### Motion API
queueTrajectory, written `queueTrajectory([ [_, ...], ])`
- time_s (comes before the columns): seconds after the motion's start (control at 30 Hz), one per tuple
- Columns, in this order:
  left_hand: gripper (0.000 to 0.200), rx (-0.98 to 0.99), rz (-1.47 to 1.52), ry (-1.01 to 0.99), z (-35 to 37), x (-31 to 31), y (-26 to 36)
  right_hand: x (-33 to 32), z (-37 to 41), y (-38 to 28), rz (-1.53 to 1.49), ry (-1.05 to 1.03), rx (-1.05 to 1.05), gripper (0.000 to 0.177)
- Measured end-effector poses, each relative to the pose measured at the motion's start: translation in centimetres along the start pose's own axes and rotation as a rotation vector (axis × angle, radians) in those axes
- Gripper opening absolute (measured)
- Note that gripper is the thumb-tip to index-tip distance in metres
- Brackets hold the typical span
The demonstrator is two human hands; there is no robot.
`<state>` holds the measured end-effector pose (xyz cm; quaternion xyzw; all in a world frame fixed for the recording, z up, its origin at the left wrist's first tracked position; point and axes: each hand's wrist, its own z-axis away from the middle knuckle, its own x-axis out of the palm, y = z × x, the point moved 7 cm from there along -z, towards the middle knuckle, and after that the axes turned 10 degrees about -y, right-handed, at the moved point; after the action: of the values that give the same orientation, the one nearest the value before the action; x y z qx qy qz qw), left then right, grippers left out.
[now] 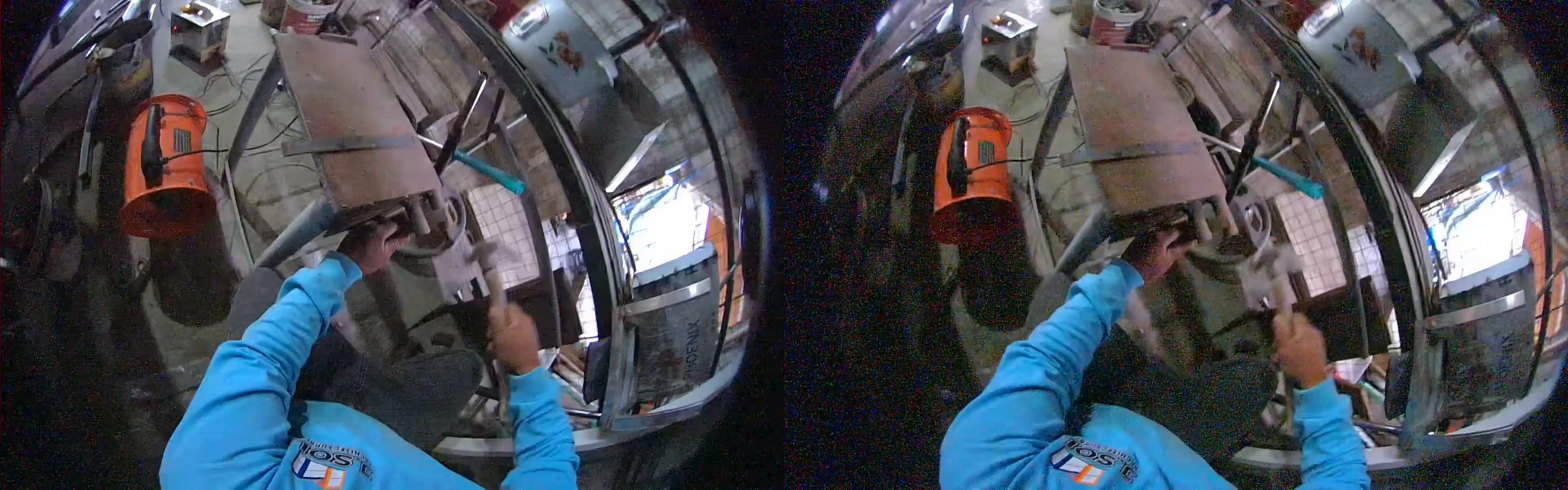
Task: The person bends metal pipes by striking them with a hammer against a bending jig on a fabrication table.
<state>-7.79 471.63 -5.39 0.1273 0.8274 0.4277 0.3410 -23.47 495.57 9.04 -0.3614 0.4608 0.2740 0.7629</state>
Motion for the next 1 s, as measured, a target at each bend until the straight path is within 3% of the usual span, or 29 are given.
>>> queueTrajectory([
  [0.07, 0.032, 0.12, 0.071, 0.127, -0.6, -0.8, 1.2, -4.5, 2.1, -5.5, -0.436, 0.066, 0.037, 0.031],
  [0.1, 0.032, -0.056, 0.008, -0.071, -1.2, 1.9, -0.9, -6.4, 2.6, -7.8, -0.642, 0.112, -0.107, 0.029],
  [0.13, 0.032, -0.016, -0.002, -0.036, -1.4, 1.5, -0.5, -8.3, 3.0, -9.7, -0.834, 0.162, -0.253, 0.027],
  [0.2, 0.031, 0.049, -0.015, 0.052, -1.1, -0.5, 1.0, -12.1, 4.5, -13.9, -0.541, 0.378, -0.537, 0.024],
  [0.23, 0.028, 0.087, 0.015, 0.089, -0.9, -1.1, 1.6, -12.8, 4.6, -13.9, -0.504, 0.413, -0.525, 0.022],
  [0.3, 0.032, 0.045, -0.034, 0.012, -0.9, -0.3, 0.3, -11.9, 4.1, -13.0, -0.029, 0.419, -0.499, 0.023],
  [0.4, 0.035, -0.002, -0.054, -0.053, -1.1, -0.3, 0.5, -8.0, 0.6, -10.1, -0.214, 0.334, -0.323, 0.027],
  [0.47, 0.035, 0.032, -0.046, -0.029, -1.0, -0.4, 1.0, -5.1, -3.1, -8.6, 0.046, 0.133, -0.236, 0.035],
  [0.53, 0.036, 0.142, -0.038, 0.055, -1.3, -0.7, 2.0, -4.5, -3.5, -9.0, 0.063, 0.181, -0.193, 0.037],
  [0.6, 0.035, 0.067, -0.028, 0.028, -1.5, -0.7, 1.5, -8.5, -1.7, -11.7, 0.113, 0.143, -0.131, 0.038],
  [0.63, 0.034, 0.029, -0.023, -0.002, -1.2, -0.5, 1.2, -10.7, -0.6, -11.1, 0.319, 0.273, -0.244, 0.036],
  [0.67, 0.034, 0.022, -0.017, -0.007, -1.4, -0.3, 0.7, -13.6, 1.4, -12.1, 0.311, 0.327, -0.314, 0.032],
  [0.77, 0.029, 0.012, 0.009, 0.003, -1.2, 0.5, -0.2, -21.6, 8.8, -15.3, -0.493, 0.21, -0.558, 0.026],
  [0.8, 0.027, 0.036, 0.017, 0.034, -1.2, -0.4, 0.7, -24.1, 9.7, -17.1, -0.562, 0.229, -0.852, 0.021],
  [0.83, 0.026, 0.068, 0.023, 0.062, -1.1, -0.9, 1.3, -23.4, 9.4, -15.9, -0.456, 0.415, -0.905, 0.022],
  [0.87, 0.026, 0.065, 0.001, 0.04, -1.1, -0.7, 1.3, -20.2, 7.0, -12.8, -0.158, 0.72, -0.784, 0.024],
  [0.9, 0.027, 0.066, -0.026, 0.028, -1.3, -0.5, 1.0, -15.5, 2.9, -9.5, 0.112, 0.776, -0.631, 0.026],
  [0.93, 0.027, 0.068, -0.054, 0.017, -1.3, -0.4, 0.7, -10.1, -1.6, -6.8, 0.119, 0.585, -0.494, 0.028],
  [0.97, 0.029, 0.14, -0.102, 0.087, -0.6, -0.4, 1.2, -4.1, -5.0, -4.5, -0.055, 0.281, -0.341, 0.031],
  [1.0, 0.03, 0.222, -0.149, 0.146, 0.3, -0.3, 1.8, -1.0, -5.5, -3.3, -0.211, 0.153, -0.251, 0.034],
])
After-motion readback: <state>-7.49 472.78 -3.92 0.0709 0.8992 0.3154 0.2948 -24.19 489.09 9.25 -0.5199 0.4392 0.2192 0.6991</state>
